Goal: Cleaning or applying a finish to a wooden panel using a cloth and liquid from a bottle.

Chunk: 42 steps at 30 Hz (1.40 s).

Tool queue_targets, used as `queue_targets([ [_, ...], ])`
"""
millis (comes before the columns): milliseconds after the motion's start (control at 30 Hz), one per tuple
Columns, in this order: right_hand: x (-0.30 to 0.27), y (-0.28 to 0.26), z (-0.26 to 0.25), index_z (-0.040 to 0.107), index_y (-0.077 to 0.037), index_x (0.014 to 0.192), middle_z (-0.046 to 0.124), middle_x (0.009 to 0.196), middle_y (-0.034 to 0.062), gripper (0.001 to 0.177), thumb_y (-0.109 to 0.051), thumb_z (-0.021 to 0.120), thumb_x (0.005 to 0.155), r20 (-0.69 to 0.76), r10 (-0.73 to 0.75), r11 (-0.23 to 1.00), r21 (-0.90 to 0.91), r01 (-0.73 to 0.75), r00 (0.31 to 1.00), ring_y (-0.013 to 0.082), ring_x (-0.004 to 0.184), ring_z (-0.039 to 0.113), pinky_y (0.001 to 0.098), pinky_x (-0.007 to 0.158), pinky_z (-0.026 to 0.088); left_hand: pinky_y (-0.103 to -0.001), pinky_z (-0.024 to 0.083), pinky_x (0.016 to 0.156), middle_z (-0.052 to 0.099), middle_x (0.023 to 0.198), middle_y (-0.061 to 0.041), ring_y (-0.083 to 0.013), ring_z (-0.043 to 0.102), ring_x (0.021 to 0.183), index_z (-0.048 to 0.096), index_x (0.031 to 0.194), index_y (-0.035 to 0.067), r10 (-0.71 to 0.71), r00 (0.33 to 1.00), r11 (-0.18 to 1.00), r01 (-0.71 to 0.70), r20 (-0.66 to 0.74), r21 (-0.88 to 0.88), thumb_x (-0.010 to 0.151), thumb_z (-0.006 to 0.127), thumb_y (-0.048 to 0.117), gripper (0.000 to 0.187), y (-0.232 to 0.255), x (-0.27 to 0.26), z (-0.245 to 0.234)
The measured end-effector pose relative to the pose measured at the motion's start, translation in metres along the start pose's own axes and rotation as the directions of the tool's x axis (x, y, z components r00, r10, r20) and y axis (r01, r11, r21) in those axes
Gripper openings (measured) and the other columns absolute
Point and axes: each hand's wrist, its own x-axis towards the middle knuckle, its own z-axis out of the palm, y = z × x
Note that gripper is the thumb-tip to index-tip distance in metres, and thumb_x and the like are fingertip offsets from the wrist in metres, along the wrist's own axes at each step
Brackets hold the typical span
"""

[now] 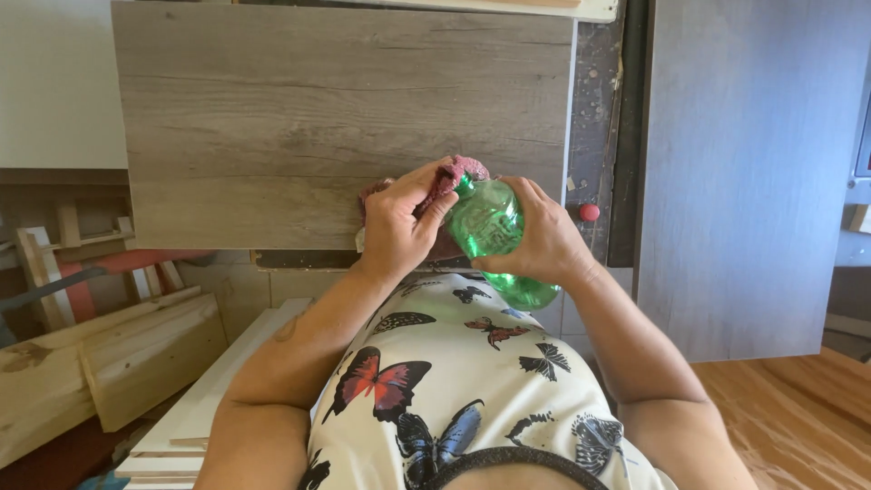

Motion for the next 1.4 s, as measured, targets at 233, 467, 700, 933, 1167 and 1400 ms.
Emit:
queue_targets([
  [233,0.026,-0.023,-0.003,0.058,-0.014,0.134,0.075,0.120,0.0194,0.102,-0.067,0.092,0.054,0.369,0.340,0.940,-0.144,-0.308,0.865,0.0436,0.120,0.069,0.0559,0.109,0.052,-0.045,0.058,0.075,0.076,0.087,-0.018,-0.0374,0.077,0.083,0.078,0.102,0.002,-0.181,0.982,0.983,0.182,0.059,-0.023,0.100,0.077,0.019,0.017,-0.046,-0.009,-0.008],
  [467,0.020,-0.015,0.011,0.056,-0.013,0.136,0.073,0.123,0.0162,0.110,-0.072,0.092,0.051,0.322,0.336,0.939,-0.180,-0.291,0.885,0.0407,0.121,0.069,0.0549,0.108,0.054,-0.040,0.059,0.073,0.076,0.083,-0.013,-0.0303,0.076,0.077,0.078,0.098,0.005,-0.131,0.990,0.991,0.132,0.048,-0.027,0.101,0.077,0.017,0.012,-0.056,-0.003,-0.009],
  [700,0.002,0.050,0.064,0.059,-0.018,0.138,0.068,0.112,0.0032,0.108,-0.067,0.098,0.050,-0.435,-0.207,0.971,0.018,0.238,0.876,0.0292,0.095,0.076,0.0434,0.085,0.063,-0.040,0.054,0.106,0.079,0.117,-0.013,-0.0346,0.075,0.113,0.080,0.113,0.005,0.122,0.984,0.990,-0.112,0.130,-0.085,0.100,0.078,0.017,0.018,0.027,0.029,0.000],
  [933,0.005,0.077,0.030,0.056,-0.006,0.140,0.066,0.111,0.0148,0.112,-0.058,0.105,0.053,-0.633,-0.246,0.917,0.094,0.388,0.734,0.0325,0.099,0.072,0.0452,0.092,0.060,-0.022,0.049,0.064,0.061,0.065,0.004,-0.0040,0.056,0.064,0.075,0.090,0.018,-0.387,0.914,0.865,0.405,0.120,-0.296,0.102,0.073,0.022,0.013,0.032,0.042,-0.009],
  [1167,0.013,0.167,-0.031,0.041,-0.015,0.151,0.056,0.138,0.0143,0.111,-0.015,0.109,0.063,-0.877,-0.127,0.985,-0.058,0.160,0.463,0.0365,0.129,0.058,0.0535,0.112,0.052,-0.038,0.063,0.093,0.080,0.098,0.000,-0.0202,0.077,0.096,0.079,0.098,0.013,-0.682,0.681,0.668,0.433,-0.266,-0.605,0.094,0.080,0.024,0.012,-0.029,0.031,-0.120],
  [1400,0.048,0.231,-0.020,0.041,-0.019,0.155,0.053,0.140,0.0128,0.100,-0.005,0.105,0.079,-0.924,-0.172,0.903,-0.010,0.429,0.341,0.0337,0.129,0.058,0.0521,0.109,0.057,-0.054,0.064,0.117,0.076,0.129,-0.011,-0.0302,0.075,0.125,0.075,0.126,0.006,-0.392,0.764,0.918,0.292,-0.513,-0.267,0.097,0.084,0.023,0.034,-0.011,0.020,-0.193],
])
